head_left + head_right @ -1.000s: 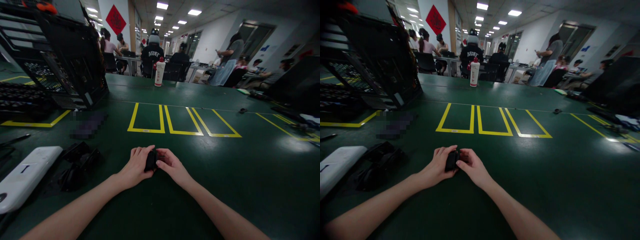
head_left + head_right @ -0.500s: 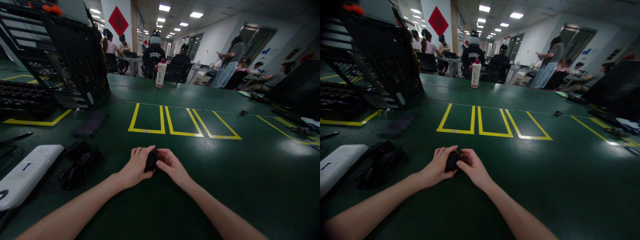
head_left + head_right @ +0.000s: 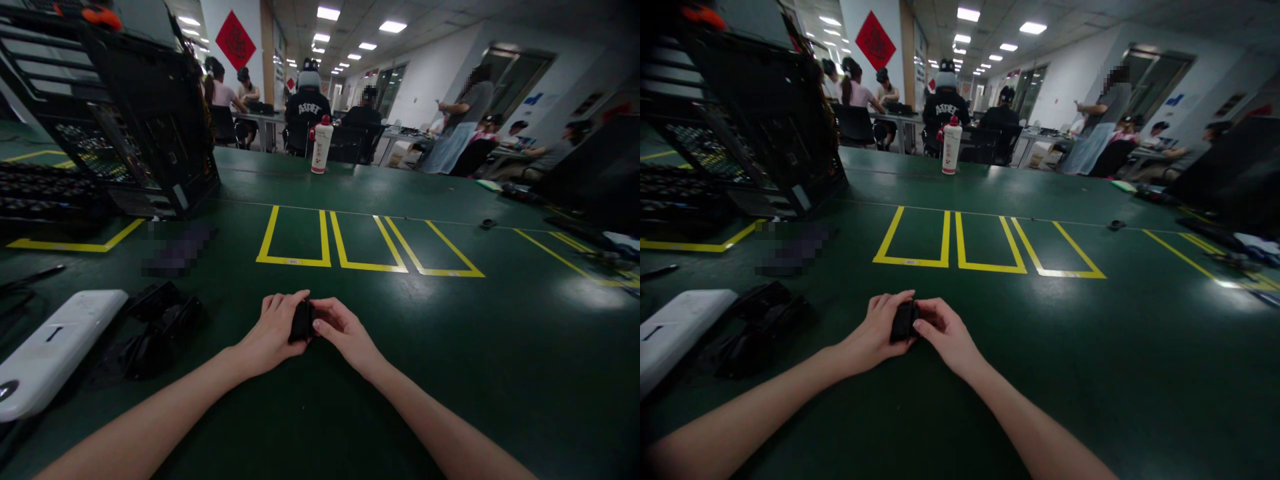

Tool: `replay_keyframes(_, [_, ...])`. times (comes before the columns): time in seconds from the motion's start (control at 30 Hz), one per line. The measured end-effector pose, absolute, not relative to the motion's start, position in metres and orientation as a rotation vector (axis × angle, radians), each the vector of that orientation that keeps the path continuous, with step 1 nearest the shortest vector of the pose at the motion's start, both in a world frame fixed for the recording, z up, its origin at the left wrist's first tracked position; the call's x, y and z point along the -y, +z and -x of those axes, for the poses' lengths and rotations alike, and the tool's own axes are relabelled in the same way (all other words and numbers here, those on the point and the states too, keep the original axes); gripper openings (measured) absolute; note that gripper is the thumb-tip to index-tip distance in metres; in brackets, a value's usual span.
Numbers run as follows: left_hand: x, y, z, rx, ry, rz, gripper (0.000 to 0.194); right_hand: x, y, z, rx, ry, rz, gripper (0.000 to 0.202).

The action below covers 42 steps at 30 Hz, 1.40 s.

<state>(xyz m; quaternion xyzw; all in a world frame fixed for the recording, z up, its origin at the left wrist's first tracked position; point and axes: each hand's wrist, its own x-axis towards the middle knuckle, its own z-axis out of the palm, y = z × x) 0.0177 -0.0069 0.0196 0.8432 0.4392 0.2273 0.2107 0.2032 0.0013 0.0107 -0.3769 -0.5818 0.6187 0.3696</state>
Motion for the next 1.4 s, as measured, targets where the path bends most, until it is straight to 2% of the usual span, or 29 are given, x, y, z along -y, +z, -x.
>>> replay_keyframes(0.33, [0.0068, 0.0199, -0.0175, -1.224, 0.619, -2.333, 0.069, -0.0015, 0.0154, -0.2066, 1.536, 1.671, 0.918, 0.040])
replay_keyframes(0.53, [0.0067, 0.0200, -0.0174, -1.224, 0.616, -2.328, 0.067, 0.0012, 0.0159, -0.2021, 1.527, 1.584, 0.966, 0.023])
replay_keyframes(0.67, [0.0063, 0.0195, -0.0173, -1.230, 0.621, -2.325, 0.067, 0.0004, 0.0139, -0.2013, 1.533, 1.563, 1.049, 0.030])
replay_keyframes(0.87, [0.0064, 0.0205, -0.0177, -1.225, 0.621, -2.349, 0.070, -0.0009, 0.0128, -0.2051, 1.536, 1.668, 0.886, 0.037])
replay_keyframes(1.07, [0.0072, 0.0208, -0.0178, -1.220, 0.641, -2.352, 0.068, -0.0014, 0.0138, -0.2035, 1.500, 1.621, 0.910, 0.022])
replay_keyframes(1.4, [0.0074, 0.0218, -0.0167, -1.210, 0.625, -2.332, 0.069, -0.0004, 0.0153, -0.2059, 1.491, 1.678, 0.912, 0.035])
